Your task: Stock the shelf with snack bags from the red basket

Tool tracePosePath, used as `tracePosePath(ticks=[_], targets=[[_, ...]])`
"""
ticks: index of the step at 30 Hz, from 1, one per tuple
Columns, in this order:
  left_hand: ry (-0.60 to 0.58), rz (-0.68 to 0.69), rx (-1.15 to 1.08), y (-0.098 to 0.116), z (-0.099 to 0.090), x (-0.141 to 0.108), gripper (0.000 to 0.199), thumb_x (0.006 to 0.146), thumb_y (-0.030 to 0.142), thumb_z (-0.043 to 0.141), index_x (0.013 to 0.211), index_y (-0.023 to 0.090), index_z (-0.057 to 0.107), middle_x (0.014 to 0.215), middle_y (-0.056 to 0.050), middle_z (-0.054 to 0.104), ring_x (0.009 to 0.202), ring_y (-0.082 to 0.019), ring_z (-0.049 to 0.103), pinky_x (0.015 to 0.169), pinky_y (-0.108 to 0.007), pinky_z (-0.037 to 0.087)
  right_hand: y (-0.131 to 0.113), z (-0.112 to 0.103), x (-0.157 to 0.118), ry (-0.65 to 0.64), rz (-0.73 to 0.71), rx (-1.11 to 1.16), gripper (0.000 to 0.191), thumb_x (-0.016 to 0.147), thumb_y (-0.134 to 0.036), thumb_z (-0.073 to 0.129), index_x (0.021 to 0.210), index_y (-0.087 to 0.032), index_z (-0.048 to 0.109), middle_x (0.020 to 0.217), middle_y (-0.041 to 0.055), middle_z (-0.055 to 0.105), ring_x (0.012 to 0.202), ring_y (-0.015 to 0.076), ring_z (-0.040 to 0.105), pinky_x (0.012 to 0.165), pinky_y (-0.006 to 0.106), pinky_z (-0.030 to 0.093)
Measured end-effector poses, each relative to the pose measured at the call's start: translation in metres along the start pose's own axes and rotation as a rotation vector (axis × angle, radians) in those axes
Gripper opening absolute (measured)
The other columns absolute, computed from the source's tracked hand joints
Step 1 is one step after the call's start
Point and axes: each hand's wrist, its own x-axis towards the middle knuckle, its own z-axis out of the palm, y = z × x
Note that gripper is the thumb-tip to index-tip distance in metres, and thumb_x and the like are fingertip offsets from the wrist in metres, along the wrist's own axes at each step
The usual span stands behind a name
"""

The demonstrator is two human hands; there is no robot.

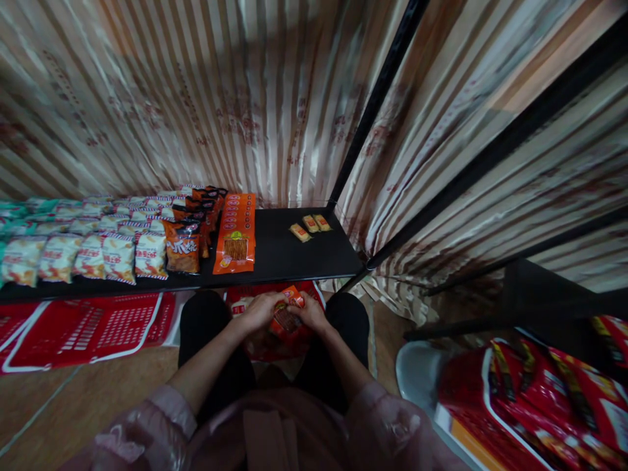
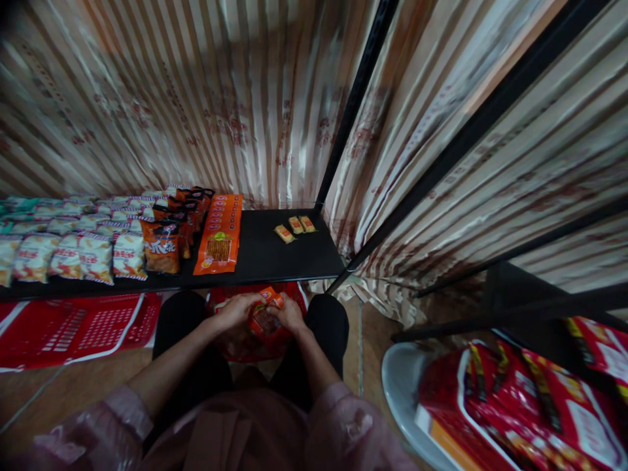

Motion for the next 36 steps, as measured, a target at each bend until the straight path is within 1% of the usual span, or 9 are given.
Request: tracePosePath(ticks=[3, 6, 10, 16, 20, 25, 31, 34, 36], targets=[[0.080, -0.023, -0.010, -0.001, -0.007, 0.002, 0.045, 0.071, 0.002, 0.040, 0.102, 0.026, 0.062, 0.104, 0.001, 0.066, 0.095, -0.014, 0.059, 0.084, -0.023, 0.043, -0.001, -0.001, 0.001, 0.040, -0.003, 0.096, 0.027, 0.067, -0.037, 0.065, 0.087, -0.021, 0.057, 0.079, -0.0004, 0.066, 0.074, 0.0163, 0.060, 0.065, 0.024, 0.042], [0.117, -0.022, -0.030, -0.005, -0.012, 0.006, 0.050, 0.069, -0.001, 0.037, 0.104, 0.024, 0.062, 0.104, 0.000, 0.065, 0.095, -0.014, 0.059, 0.084, -0.024, 0.043, -0.002, -0.003, 0.002, 0.073, -0.036, 0.120, 0.026, 0.067, -0.041, 0.064, 0.084, -0.022, 0.059, 0.078, -0.0016, 0.065, 0.074, 0.0167, 0.059, 0.066, 0.025, 0.042], [0.162, -0.020, -0.049, -0.011, -0.015, 0.008, 0.048, 0.069, -0.001, 0.037, 0.104, 0.021, 0.062, 0.104, -0.003, 0.065, 0.093, -0.014, 0.059, 0.085, -0.024, 0.043, -0.005, -0.002, 0.002, 0.076, -0.088, 0.178, 0.021, 0.074, -0.041, 0.054, 0.083, -0.023, 0.060, 0.076, -0.0023, 0.065, 0.072, 0.0156, 0.058, 0.067, 0.024, 0.041], [0.195, -0.032, -0.031, -0.015, -0.021, 0.009, 0.044, 0.068, 0.000, 0.038, 0.096, 0.022, 0.064, 0.093, -0.001, 0.063, 0.086, -0.013, 0.058, 0.080, -0.023, 0.043, -0.011, 0.010, 0.000, 0.090, -0.134, 0.359, 0.030, 0.077, -0.046, 0.043, 0.071, -0.019, 0.056, 0.064, -0.0024, 0.058, 0.062, 0.0143, 0.052, 0.058, 0.023, 0.039], [0.211, -0.045, -0.016, -0.013, -0.026, 0.009, 0.042, 0.071, 0.001, 0.037, 0.096, 0.021, 0.064, 0.095, -0.002, 0.062, 0.088, -0.013, 0.057, 0.082, -0.023, 0.043, -0.015, 0.013, -0.001, 0.095, -0.146, 0.452, 0.030, 0.078, -0.046, 0.043, 0.068, -0.019, 0.052, 0.062, -0.0031, 0.053, 0.060, 0.0130, 0.048, 0.057, 0.023, 0.037], [0.289, -0.072, -0.062, -0.015, -0.030, 0.005, 0.037, 0.074, 0.005, 0.038, 0.094, 0.022, 0.064, 0.097, -0.002, 0.062, 0.091, -0.014, 0.057, 0.084, -0.025, 0.042, -0.013, 0.010, -0.001, 0.171, -0.145, 0.570, 0.035, 0.078, -0.051, 0.044, 0.067, -0.019, 0.053, 0.061, -0.0025, 0.053, 0.059, 0.0131, 0.048, 0.056, 0.023, 0.037], [0.455, -0.147, -0.272, -0.023, -0.020, 0.006, 0.026, 0.073, 0.011, 0.046, 0.088, 0.020, 0.065, 0.090, -0.001, 0.063, 0.085, -0.013, 0.058, 0.082, -0.026, 0.044, -0.009, 0.010, 0.002, 0.265, -0.069, 0.695, 0.041, 0.074, -0.059, 0.047, 0.069, -0.019, 0.056, 0.058, -0.0023, 0.054, 0.057, 0.0137, 0.048, 0.054, 0.024, 0.038], [0.532, -0.222, -0.383, -0.023, -0.010, 0.011, 0.024, 0.075, 0.014, 0.045, 0.090, 0.018, 0.064, 0.084, -0.001, 0.064, 0.077, -0.012, 0.058, 0.075, -0.024, 0.046, -0.011, 0.011, 0.003, 0.291, -0.047, 0.744, 0.042, 0.073, -0.060, 0.048, 0.072, -0.019, 0.058, 0.060, -0.0016, 0.056, 0.058, 0.0147, 0.050, 0.055, 0.025, 0.040], [0.547, -0.244, -0.406, -0.022, -0.002, 0.013, 0.025, 0.076, 0.016, 0.044, 0.092, 0.017, 0.063, 0.081, -0.001, 0.065, 0.073, -0.012, 0.059, 0.071, -0.023, 0.046, -0.012, 0.012, 0.005, 0.310, -0.033, 0.754, 0.042, 0.073, -0.059, 0.048, 0.075, -0.019, 0.059, 0.061, -0.0008, 0.057, 0.060, 0.0158, 0.052, 0.056, 0.025, 0.041]])
